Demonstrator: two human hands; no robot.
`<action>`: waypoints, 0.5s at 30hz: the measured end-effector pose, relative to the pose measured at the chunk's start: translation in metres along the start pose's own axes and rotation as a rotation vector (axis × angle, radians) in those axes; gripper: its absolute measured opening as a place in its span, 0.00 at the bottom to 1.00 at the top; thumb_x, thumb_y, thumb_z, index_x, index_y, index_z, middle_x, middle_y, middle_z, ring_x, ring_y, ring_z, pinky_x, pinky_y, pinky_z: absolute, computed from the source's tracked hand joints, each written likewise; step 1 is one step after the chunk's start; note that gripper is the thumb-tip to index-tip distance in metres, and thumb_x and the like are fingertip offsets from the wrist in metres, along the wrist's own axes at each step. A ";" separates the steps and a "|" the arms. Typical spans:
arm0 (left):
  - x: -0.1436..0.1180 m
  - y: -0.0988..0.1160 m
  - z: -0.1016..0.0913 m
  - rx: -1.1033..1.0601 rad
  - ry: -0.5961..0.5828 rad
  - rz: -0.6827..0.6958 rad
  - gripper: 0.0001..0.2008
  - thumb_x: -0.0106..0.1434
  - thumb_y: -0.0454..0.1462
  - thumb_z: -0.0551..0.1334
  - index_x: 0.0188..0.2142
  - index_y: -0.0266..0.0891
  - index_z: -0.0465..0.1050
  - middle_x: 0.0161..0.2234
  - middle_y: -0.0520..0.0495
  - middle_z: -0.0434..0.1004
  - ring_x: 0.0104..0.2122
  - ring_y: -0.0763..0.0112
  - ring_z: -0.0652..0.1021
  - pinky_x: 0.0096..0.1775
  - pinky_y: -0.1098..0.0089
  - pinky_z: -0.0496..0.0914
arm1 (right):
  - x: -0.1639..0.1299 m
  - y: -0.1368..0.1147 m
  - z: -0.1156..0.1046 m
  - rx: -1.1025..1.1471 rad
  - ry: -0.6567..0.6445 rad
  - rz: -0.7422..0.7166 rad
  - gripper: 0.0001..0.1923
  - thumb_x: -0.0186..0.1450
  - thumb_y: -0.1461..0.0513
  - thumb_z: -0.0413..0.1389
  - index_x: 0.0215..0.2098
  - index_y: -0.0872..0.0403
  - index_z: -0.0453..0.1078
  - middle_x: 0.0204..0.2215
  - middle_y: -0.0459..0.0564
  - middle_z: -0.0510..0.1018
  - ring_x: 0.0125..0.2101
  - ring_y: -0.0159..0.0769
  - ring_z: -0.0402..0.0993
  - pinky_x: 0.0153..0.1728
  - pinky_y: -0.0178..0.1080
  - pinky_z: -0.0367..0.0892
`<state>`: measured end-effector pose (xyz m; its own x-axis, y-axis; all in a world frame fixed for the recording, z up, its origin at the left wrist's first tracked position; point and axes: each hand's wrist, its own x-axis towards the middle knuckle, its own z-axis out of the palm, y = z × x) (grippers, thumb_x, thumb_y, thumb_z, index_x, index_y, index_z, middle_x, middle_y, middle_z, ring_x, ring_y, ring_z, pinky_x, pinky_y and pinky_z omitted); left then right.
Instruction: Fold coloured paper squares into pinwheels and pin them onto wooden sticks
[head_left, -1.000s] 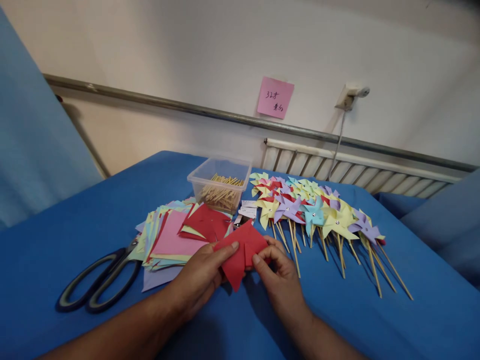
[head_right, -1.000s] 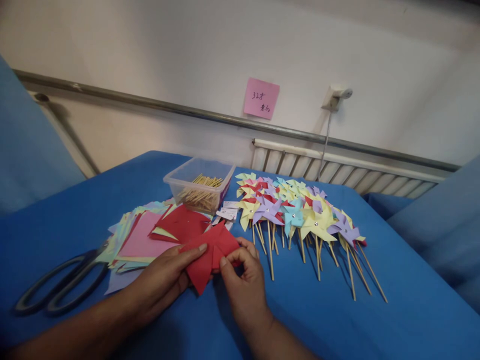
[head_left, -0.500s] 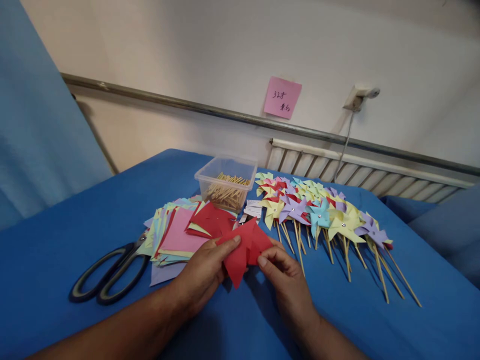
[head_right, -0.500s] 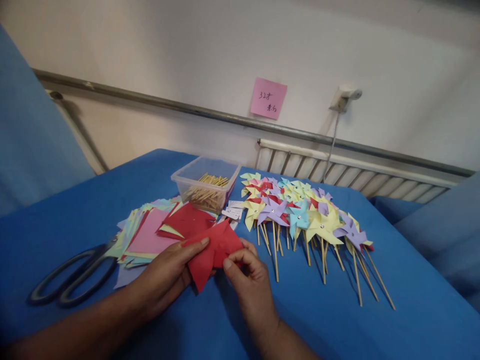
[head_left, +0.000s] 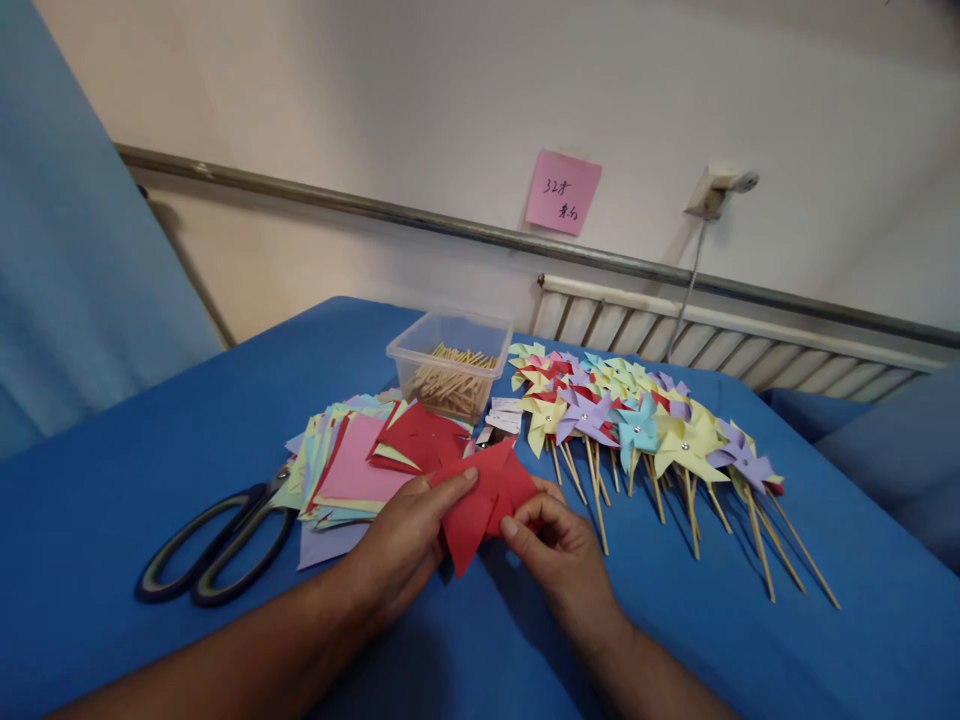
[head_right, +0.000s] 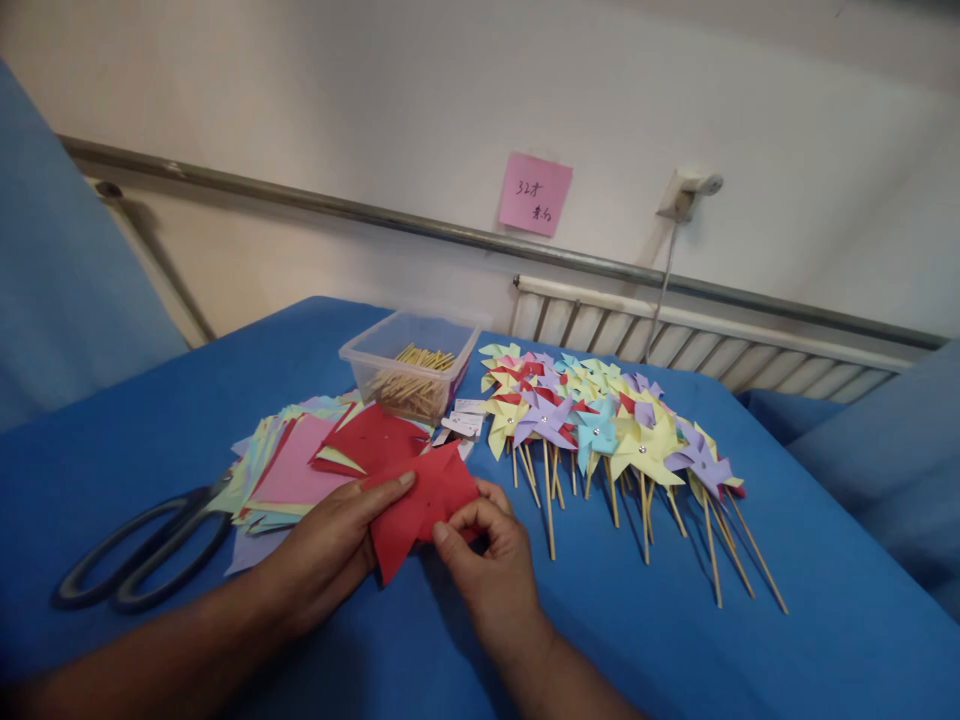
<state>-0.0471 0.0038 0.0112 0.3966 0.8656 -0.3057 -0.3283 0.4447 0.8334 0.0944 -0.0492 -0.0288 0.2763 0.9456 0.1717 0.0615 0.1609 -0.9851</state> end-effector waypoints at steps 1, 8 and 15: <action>0.000 0.000 0.000 0.000 0.002 0.001 0.09 0.57 0.39 0.65 0.33 0.35 0.78 0.32 0.44 0.82 0.29 0.70 0.77 0.34 0.72 0.69 | 0.000 0.000 0.000 -0.003 -0.014 0.002 0.09 0.56 0.59 0.62 0.21 0.53 0.71 0.34 0.49 0.72 0.38 0.38 0.69 0.39 0.37 0.63; -0.001 0.002 0.001 0.009 0.001 0.011 0.09 0.57 0.40 0.65 0.35 0.36 0.78 0.33 0.44 0.82 0.31 0.68 0.77 0.36 0.71 0.70 | -0.002 -0.004 0.001 0.051 -0.064 0.022 0.09 0.57 0.58 0.60 0.22 0.53 0.72 0.33 0.47 0.70 0.32 0.35 0.67 0.35 0.35 0.62; -0.004 0.002 0.003 0.023 -0.049 0.014 0.09 0.58 0.39 0.64 0.35 0.35 0.77 0.30 0.45 0.81 0.28 0.72 0.75 0.32 0.74 0.69 | -0.001 -0.005 0.000 0.032 -0.072 0.021 0.11 0.57 0.58 0.60 0.20 0.54 0.69 0.27 0.44 0.67 0.28 0.32 0.64 0.31 0.35 0.61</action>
<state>-0.0461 0.0006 0.0152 0.4336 0.8591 -0.2718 -0.3142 0.4268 0.8480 0.0938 -0.0508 -0.0245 0.2076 0.9666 0.1505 0.0249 0.1486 -0.9886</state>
